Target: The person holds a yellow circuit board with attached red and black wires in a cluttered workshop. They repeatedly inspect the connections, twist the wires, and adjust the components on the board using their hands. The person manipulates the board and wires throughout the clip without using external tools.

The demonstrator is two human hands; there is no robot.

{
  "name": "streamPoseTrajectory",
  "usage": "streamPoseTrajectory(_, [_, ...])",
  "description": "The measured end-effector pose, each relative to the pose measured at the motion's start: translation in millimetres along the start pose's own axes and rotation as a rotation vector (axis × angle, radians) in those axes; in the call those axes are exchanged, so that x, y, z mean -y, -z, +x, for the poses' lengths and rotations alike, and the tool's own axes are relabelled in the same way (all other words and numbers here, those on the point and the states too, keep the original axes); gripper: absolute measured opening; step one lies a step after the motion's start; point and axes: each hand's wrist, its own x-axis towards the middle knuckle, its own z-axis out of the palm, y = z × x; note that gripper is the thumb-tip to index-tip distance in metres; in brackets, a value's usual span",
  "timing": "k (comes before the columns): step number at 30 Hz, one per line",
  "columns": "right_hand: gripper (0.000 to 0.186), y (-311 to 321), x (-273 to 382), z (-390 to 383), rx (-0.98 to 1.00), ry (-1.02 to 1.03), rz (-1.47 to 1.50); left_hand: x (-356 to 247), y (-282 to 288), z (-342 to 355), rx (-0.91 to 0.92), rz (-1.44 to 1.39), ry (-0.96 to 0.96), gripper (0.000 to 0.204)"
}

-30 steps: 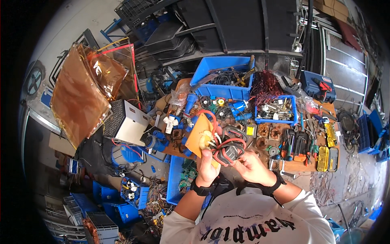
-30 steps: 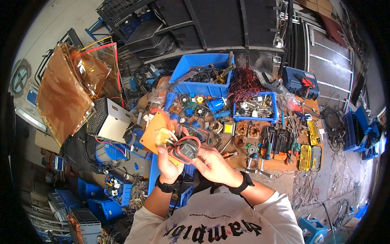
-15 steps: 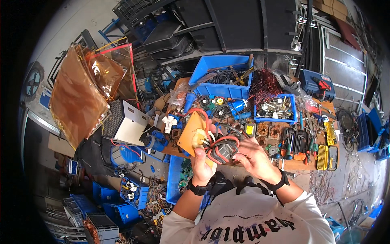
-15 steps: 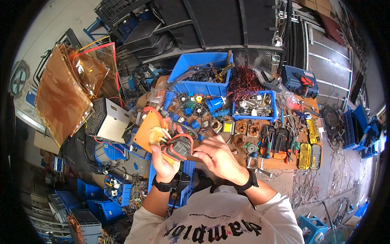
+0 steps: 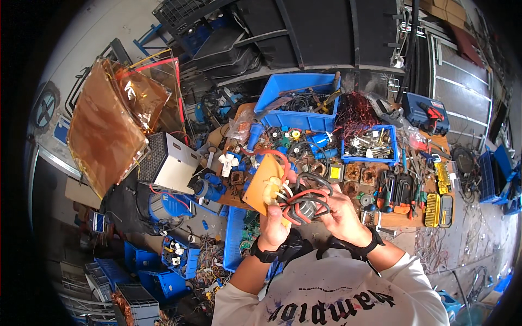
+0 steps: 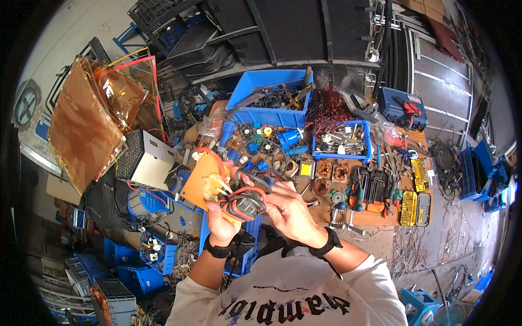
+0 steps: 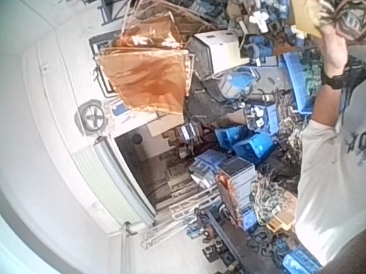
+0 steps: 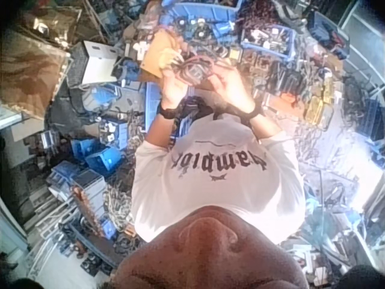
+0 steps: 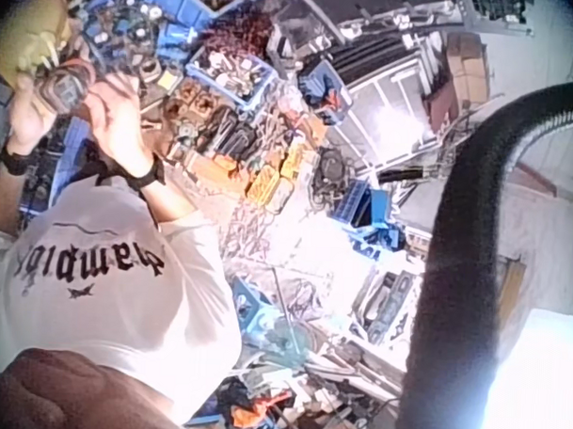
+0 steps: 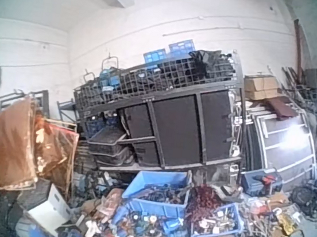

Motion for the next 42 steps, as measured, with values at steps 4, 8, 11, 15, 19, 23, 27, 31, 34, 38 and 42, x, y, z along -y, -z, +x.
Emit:
streamPoseTrajectory(4, [0.011, 3, -3, 1, -0.001, 0.028, -0.037, -1, 2, 0, 0.052, -0.006, 0.012, 0.092])
streamPoseTrajectory(8, [0.011, 6, 5, 5, 0.067, 0.000, -0.062, -8, 2, -1, 0.065, 0.139, -0.033, 0.086])
streamPoseTrajectory(11, [0.013, 9, 18, 4, -0.117, -0.083, -0.042, 5, 21, -6, 0.082, 0.225, -0.066, 0.083])
streamPoseTrajectory(15, [0.012, 19, 28, -2, -0.391, -0.079, 0.121, 8, 39, -15, 0.069, 0.355, -0.058, 0.078])
streamPoseTrajectory(19, [0.022, 27, 44, -2, -0.218, 0.129, -0.104, -2, 19, -2, 0.236, 0.306, -0.038, 0.085])
streamPoseTrajectory(23, [0.036, 26, 51, 5, -0.083, 0.054, -0.298, -5, 17, 1, 0.299, 0.465, -0.132, 0.084])
streamPoseTrajectory(27, [0.032, 27, 49, 5, -0.016, 0.059, -0.357, 0, 26, -1, 0.280, 0.707, -0.203, 0.085])
streamPoseTrajectory(31, [0.025, 27, 38, 6, 0.021, 0.007, -0.278, 0, 31, -1, 0.346, 0.733, -0.220, 0.076])
streamPoseTrajectory(34, [0.021, 26, 33, 5, -0.003, -0.018, -0.214, 2, 35, -2, 0.330, 0.698, -0.191, 0.076])
streamPoseTrajectory(38, [0.015, 28, 28, 2, -0.072, -0.179, -0.012, -7, 29, 0, 0.293, 0.458, -0.079, 0.076])
streamPoseTrajectory(42, [0.009, 23, 18, -10, -0.177, -0.466, 0.420, -11, 32, 1, 0.232, 0.457, -0.047, 0.073])
